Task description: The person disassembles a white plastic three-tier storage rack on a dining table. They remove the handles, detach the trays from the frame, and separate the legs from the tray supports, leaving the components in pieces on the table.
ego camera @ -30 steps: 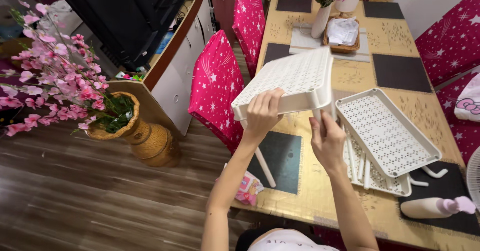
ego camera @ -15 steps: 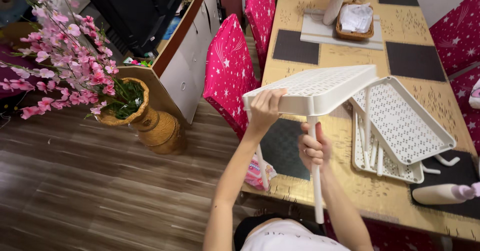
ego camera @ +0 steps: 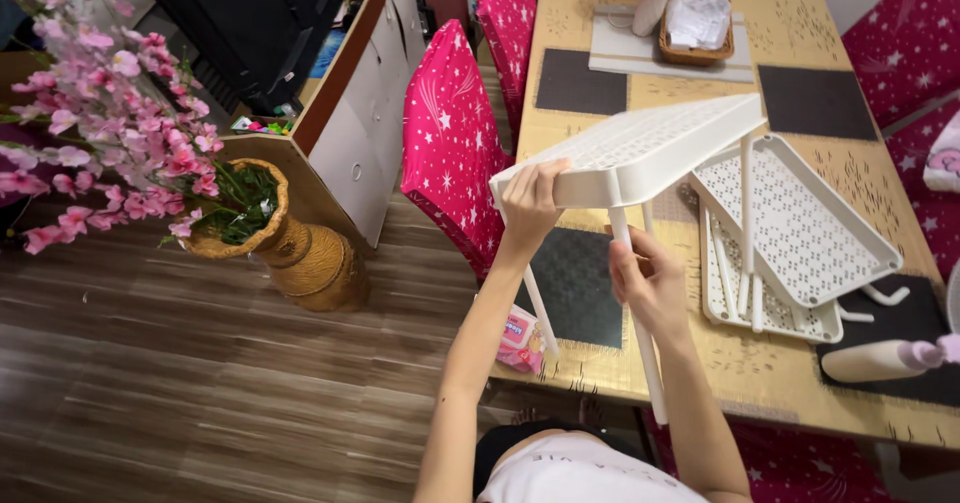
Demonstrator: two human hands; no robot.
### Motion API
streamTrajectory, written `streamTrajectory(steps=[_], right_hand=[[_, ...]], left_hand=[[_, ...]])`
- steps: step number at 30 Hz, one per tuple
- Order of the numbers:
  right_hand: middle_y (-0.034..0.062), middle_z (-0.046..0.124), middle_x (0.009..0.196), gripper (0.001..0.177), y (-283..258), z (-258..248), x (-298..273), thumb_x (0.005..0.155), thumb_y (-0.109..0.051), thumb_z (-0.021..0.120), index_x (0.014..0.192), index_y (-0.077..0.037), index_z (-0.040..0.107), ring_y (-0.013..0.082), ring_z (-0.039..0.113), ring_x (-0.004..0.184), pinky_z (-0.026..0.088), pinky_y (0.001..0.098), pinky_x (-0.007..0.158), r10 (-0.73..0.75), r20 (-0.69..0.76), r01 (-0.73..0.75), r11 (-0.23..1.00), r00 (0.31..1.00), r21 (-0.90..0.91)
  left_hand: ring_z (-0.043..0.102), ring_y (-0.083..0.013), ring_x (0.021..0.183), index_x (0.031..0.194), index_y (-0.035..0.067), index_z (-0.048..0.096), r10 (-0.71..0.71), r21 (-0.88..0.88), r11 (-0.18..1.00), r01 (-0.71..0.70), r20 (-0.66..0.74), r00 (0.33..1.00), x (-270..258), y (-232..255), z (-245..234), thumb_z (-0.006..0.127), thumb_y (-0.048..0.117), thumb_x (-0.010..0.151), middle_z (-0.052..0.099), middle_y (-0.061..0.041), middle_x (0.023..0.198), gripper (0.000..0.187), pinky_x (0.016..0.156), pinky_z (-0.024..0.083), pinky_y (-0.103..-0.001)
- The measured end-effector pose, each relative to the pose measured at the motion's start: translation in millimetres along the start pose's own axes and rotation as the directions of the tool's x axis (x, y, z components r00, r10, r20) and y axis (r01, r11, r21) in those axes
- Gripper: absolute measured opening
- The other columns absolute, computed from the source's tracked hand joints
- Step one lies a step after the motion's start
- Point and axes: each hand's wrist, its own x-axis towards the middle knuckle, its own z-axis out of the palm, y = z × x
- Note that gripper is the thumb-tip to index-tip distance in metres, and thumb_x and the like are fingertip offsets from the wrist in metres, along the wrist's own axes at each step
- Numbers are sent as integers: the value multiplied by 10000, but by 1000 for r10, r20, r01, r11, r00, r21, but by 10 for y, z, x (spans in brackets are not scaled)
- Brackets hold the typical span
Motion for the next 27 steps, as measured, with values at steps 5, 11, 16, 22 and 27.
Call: streamTrajectory(steps=[5,11,16,22,27], right_hand=[[41,494,651,397,228,-148,94,1104,-212,546,1268,147,591,44,423,423,411,171,336,-46,426,-375,395,904,839],[54,556,689,344,465,-31,17,1011,-124,575,1253,119,555,88,508,457,463,218,368,-87,409,-416,-85,908,905],[64,607,721,348,168,-323,103,932,-50,598,1240,95,526,125,579,485,506,257,394,45,425,-410,377,904,831],[61,709,830,207,100,-621,87,982,-119,700,1096,50,663,89,656,630,541,240,501,-343,-217,225,874,914,-431],[37,635,625,260,387,-982,101,1003,-202,599,1054,14,734,67,492,413,405,211,351,108,-37,-99,974,993,205]], left_hand=[[705,-262,891,1105,62,590,17,-43,999,-16,9,1000,71,74,99,749,113,898,692,-73,965,266,790,570,-380],[718,-242,931,1126,74,592,73,-70,995,-68,69,995,-51,122,491,730,39,892,703,-61,993,274,810,581,-367],[701,-238,855,1116,43,595,15,-95,995,-6,97,995,-167,61,723,821,236,867,712,-101,970,388,767,570,-364],[736,-252,865,1108,66,624,23,55,998,-27,57,998,-225,-31,1007,777,147,896,722,-89,931,273,764,591,-371],[728,-236,831,1139,50,627,-34,99,995,31,25,999,-174,-150,1202,800,119,871,714,-102,941,326,745,600,-343]])
